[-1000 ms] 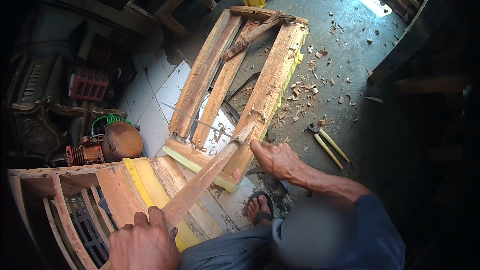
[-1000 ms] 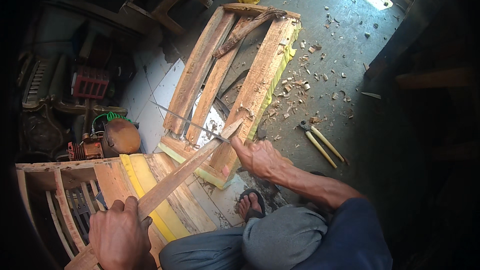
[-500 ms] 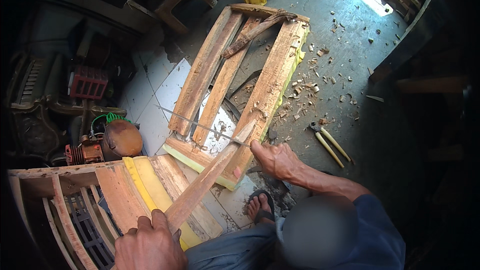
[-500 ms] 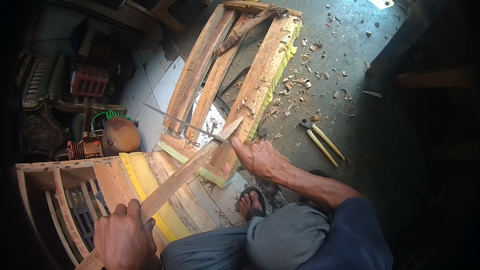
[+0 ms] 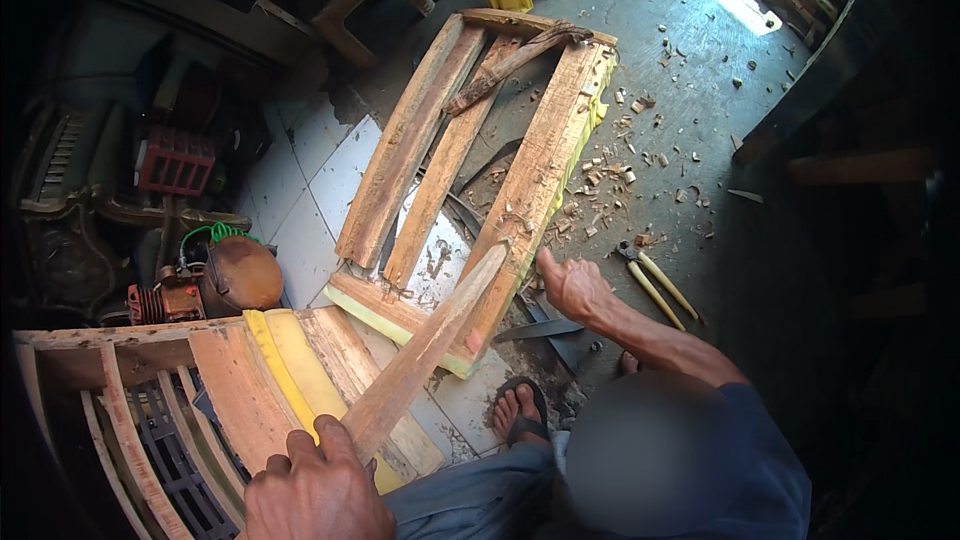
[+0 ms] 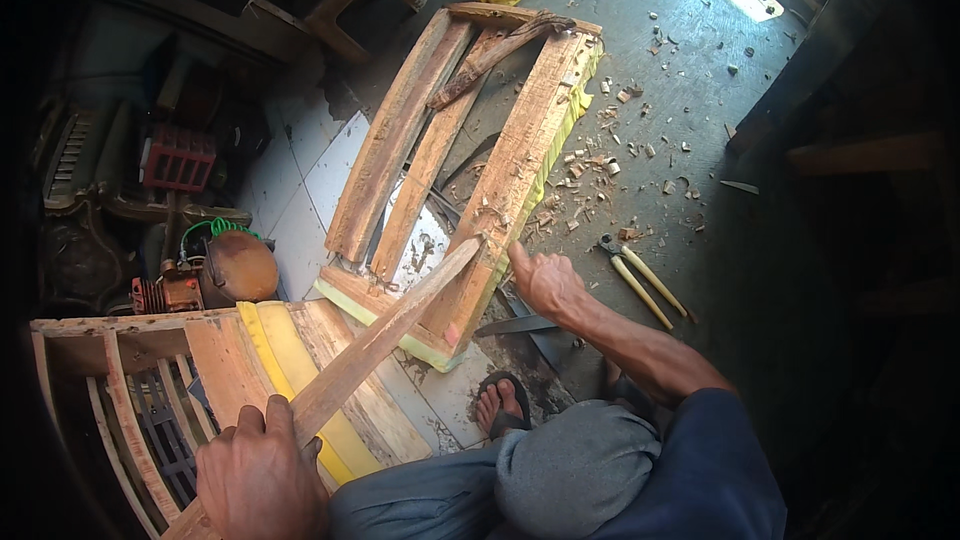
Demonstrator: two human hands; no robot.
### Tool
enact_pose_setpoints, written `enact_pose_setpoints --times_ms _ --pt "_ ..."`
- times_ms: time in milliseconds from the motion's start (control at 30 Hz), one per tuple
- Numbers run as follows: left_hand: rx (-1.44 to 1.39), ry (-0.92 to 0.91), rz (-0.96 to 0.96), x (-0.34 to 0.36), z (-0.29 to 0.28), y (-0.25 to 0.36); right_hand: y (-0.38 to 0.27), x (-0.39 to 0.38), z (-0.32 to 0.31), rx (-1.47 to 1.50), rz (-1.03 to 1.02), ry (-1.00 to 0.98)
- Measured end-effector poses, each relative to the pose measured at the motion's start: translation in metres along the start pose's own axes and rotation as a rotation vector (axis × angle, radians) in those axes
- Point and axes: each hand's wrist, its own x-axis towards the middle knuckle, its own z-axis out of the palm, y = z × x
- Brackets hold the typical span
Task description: The person sits on the floor and uses a knife and a hammer to shape a thin wooden stick. They repeatedly tap the knife with the hammer to shave and refine the wood's edge.
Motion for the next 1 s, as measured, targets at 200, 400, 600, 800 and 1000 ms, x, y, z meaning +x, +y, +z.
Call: enact_pose_setpoints --times_ms 200,400,600,800,1000 --pt "0.003 -0.03 0.009 0.005 0.005 0.0 -0.034 -0.026 -0.009 0.175 -0.301 0.223" --pt "0.019 -0.033 -0.014 0.003 0.013 -0.002 -0.038 -0.031 -0.018 0.125 -0.272 0.052" --pt "0.011 -0.019 -0.006 0.005 0.008 0.0 -0.042 -0.02 -0.024 0.035 -0.186 -0.038" --pt "0.009 -0.003 0.005 0.001 0.005 0.003 -0.009 -0.002 -0.009 0.032 -0.034 -0.051" --pt "0.018 -0.014 0.002 0.003 0.01 0.001 -0.023 -0.009 -0.003 0.045 -0.119 -0.016"
